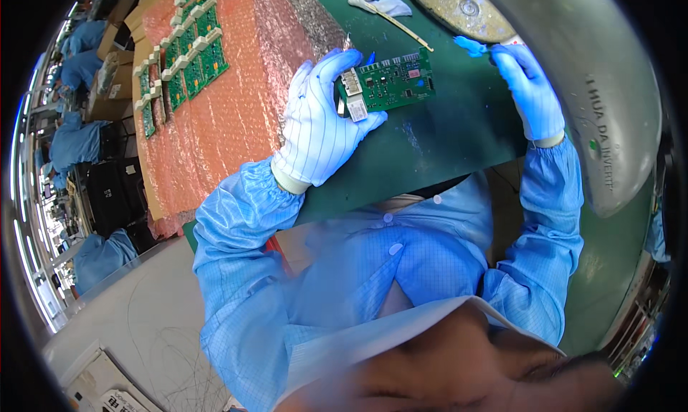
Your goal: Repairing or assembling electronic components on a circuit board at a manual workstation using tweezers and a brush.
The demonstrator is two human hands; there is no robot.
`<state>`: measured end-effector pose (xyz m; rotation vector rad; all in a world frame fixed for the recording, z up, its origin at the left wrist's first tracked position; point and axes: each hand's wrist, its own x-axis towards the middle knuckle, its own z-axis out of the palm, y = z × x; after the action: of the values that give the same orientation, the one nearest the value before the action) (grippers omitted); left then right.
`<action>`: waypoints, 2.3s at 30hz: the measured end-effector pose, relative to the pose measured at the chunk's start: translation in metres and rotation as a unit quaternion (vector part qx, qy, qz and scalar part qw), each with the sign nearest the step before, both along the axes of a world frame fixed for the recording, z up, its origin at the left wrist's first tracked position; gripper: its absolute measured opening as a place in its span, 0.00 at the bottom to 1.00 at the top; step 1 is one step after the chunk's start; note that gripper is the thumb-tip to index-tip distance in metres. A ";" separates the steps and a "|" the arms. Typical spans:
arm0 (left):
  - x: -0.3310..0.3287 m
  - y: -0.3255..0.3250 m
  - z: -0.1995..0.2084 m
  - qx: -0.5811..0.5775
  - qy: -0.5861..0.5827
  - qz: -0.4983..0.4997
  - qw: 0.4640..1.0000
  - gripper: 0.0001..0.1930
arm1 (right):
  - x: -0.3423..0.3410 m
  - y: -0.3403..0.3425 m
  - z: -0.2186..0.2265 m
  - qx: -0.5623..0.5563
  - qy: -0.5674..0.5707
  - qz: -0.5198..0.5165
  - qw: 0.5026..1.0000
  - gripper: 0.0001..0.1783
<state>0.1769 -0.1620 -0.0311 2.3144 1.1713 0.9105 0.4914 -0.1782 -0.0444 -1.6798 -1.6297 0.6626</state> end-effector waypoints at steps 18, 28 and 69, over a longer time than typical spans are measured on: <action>0.042 0.000 0.029 -0.015 -0.001 -0.006 1.000 0.41 | 0.052 -0.018 -0.016 0.140 0.002 -0.129 0.982 0.15; 0.042 -0.003 0.028 -0.010 -0.004 -0.004 1.000 0.41 | 0.054 -0.017 -0.019 0.149 -0.063 -0.102 0.982 0.16; -0.011 0.036 0.056 -0.059 -0.308 0.036 0.949 0.45 | -0.093 0.017 0.042 0.147 -0.414 0.172 0.882 0.12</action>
<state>0.1658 -0.1258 0.0254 1.7021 0.9985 1.4111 0.3980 -0.1616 -0.0023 -1.5342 -2.5064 -0.2240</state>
